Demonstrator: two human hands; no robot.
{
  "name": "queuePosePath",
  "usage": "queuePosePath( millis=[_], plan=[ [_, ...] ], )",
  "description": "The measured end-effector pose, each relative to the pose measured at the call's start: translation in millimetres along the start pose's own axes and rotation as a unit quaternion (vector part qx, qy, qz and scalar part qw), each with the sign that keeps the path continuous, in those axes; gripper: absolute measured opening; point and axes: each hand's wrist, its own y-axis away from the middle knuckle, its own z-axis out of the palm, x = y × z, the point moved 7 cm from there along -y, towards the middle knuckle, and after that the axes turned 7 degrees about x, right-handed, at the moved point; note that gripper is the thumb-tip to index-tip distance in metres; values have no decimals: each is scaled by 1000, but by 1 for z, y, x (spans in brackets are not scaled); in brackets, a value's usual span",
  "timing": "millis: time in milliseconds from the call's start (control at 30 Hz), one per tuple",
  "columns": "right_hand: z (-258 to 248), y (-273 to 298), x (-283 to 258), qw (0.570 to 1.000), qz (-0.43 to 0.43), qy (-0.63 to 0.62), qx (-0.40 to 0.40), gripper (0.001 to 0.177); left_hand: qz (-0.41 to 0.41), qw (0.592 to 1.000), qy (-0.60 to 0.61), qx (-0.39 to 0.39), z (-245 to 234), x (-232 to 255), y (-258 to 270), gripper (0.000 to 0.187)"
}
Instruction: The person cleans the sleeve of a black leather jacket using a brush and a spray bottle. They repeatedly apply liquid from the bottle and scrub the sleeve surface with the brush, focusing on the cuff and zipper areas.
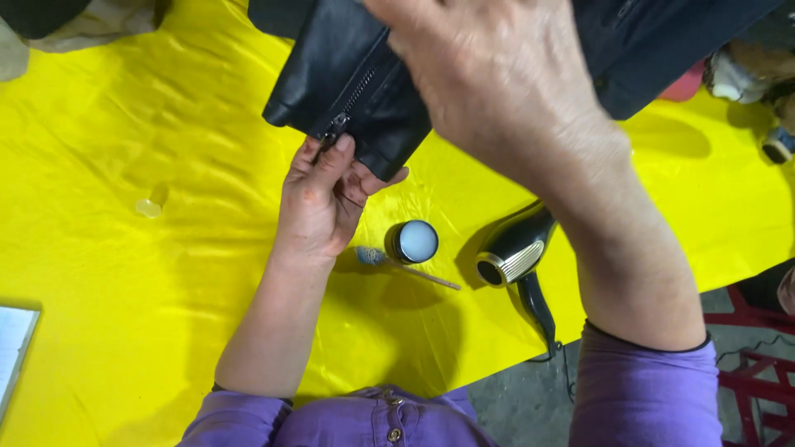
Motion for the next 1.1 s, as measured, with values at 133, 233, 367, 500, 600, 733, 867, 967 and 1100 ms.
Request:
queuePosePath(
  millis=[133, 233, 367, 500, 600, 733, 867, 967, 1100],
  plan=[
    [-4, -5, -15, 999, 27, -42, 18, 44, -2, 999, 12, 33, -3, -4, -1, 13],
    [14, 6, -28, 996, 40, 11, -85, 49, -7, 1000, 3, 3, 13, 1, 4, 15],
    [9, 32, -24, 982, 124, -65, -125, 52, 3, 996, -43, 72, 4, 6, 5, 36],
    [13, 80, -12, 931, 241, -273, -38, 40, 11, 995, -50, 90, 9, 18, 8, 27],
    [33, 105, -29, 927, 223, -301, 16, 41, 6, 999, 2, 37, 2, 10, 4, 26],
    [54, 119, -45, 911, 213, -339, 104, 44, 6, 998, -43, 38, -3, 9, 6, 28],
    [52, 151, -4, 829, 267, -440, 219, 53, 20, 997, -37, 60, -18, 11, 2, 26],
    [54, 176, -14, 772, 316, -489, 253, 61, 13, 998, -36, 55, -13, 15, 3, 26],
    [66, 184, -48, 721, 357, -549, 225, 59, 0, 998, -33, 51, 1, 14, 3, 27]
  ],
)
